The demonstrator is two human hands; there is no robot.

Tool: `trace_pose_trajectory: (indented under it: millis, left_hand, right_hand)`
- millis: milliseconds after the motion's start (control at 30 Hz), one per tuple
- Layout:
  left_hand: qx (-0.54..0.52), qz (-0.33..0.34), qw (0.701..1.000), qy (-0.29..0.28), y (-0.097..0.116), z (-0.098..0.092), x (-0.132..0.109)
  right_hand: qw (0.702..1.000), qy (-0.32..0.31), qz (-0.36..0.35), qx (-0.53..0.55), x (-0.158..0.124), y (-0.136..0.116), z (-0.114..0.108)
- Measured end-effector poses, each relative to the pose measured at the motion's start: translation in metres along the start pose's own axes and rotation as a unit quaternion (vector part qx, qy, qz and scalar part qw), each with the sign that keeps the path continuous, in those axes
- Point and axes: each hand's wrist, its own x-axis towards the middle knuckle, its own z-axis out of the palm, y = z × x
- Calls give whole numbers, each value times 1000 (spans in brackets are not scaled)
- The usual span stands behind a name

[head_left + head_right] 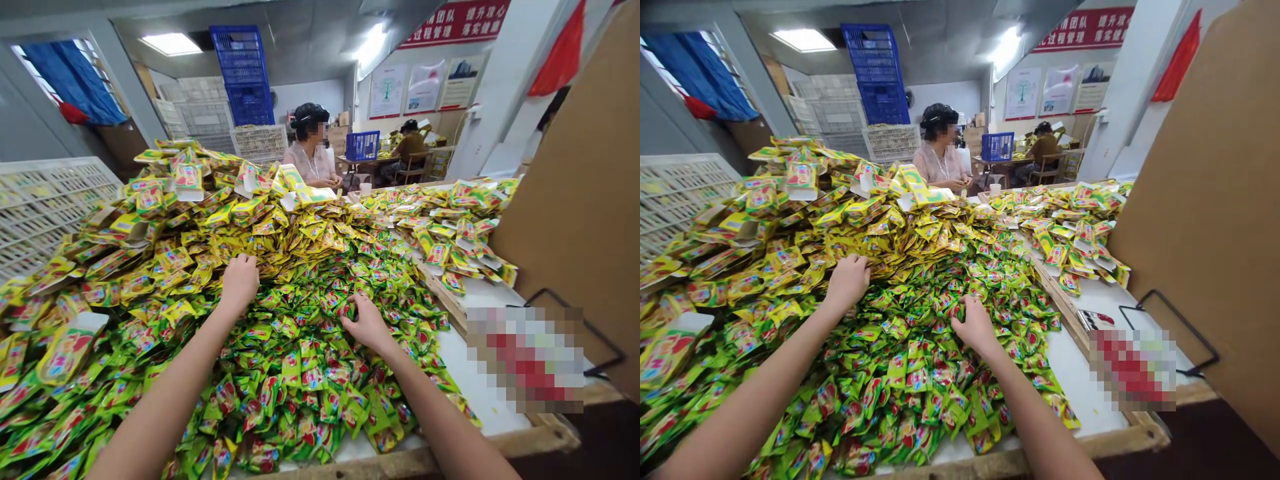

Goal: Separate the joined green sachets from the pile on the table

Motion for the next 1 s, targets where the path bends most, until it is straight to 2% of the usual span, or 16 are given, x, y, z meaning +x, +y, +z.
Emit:
trace_pose_trajectory:
  millis: [67,133,167,233,267,300,400,533,600,667,733,800,833,900,933,1000]
  left_hand:
    - [-38,27,999,-4,18,-1,-17]
    - [-160,49,985,-52,40,1,-42]
    - [-260,54,960,-92,51,3,-55]
    - [-440,48,882,-164,71,10,-79]
    - [-495,38,848,-185,79,13,-88]
    - [-518,26,833,-191,85,17,-95]
    - [-531,-19,830,-167,91,27,-100]
    - [-530,-32,833,-152,85,32,-96]
    - [-507,-16,848,-154,84,32,-95]
    - [-471,14,867,-161,86,30,-92]
    - [-418,77,884,-193,91,29,-76]
    - [-347,162,905,-186,99,26,-41]
    - [-306,200,919,-150,103,24,-17]
    - [-199,243,949,2,111,20,39]
    - [-142,243,958,56,115,17,67]
    - [-45,205,972,101,121,14,116]
  right_hand:
    - [1000,1,0,24,0,0,-4]
    - [999,0,1,54,-1,-2,-8]
    - [998,-1,1,67,-2,-4,-9]
    - [993,-19,6,118,-6,-10,-11]
    - [986,-40,11,164,-9,-14,-12]
    - [973,-66,19,219,-12,-18,-13]
    - [911,-152,62,379,-20,-28,-16]
    - [835,-213,133,489,-25,-34,-18]
    - [819,-199,142,520,-26,-34,-16]
    - [815,-142,153,541,-26,-34,-14]
    - [805,-77,183,559,-22,-33,-14]
    - [796,-35,215,565,-17,-30,-17]
    - [796,-23,225,562,-14,-28,-19]
    - [801,-6,234,551,-10,-25,-22]
    - [804,-3,236,546,-9,-24,-23]
    - [807,-7,239,540,-8,-22,-22]
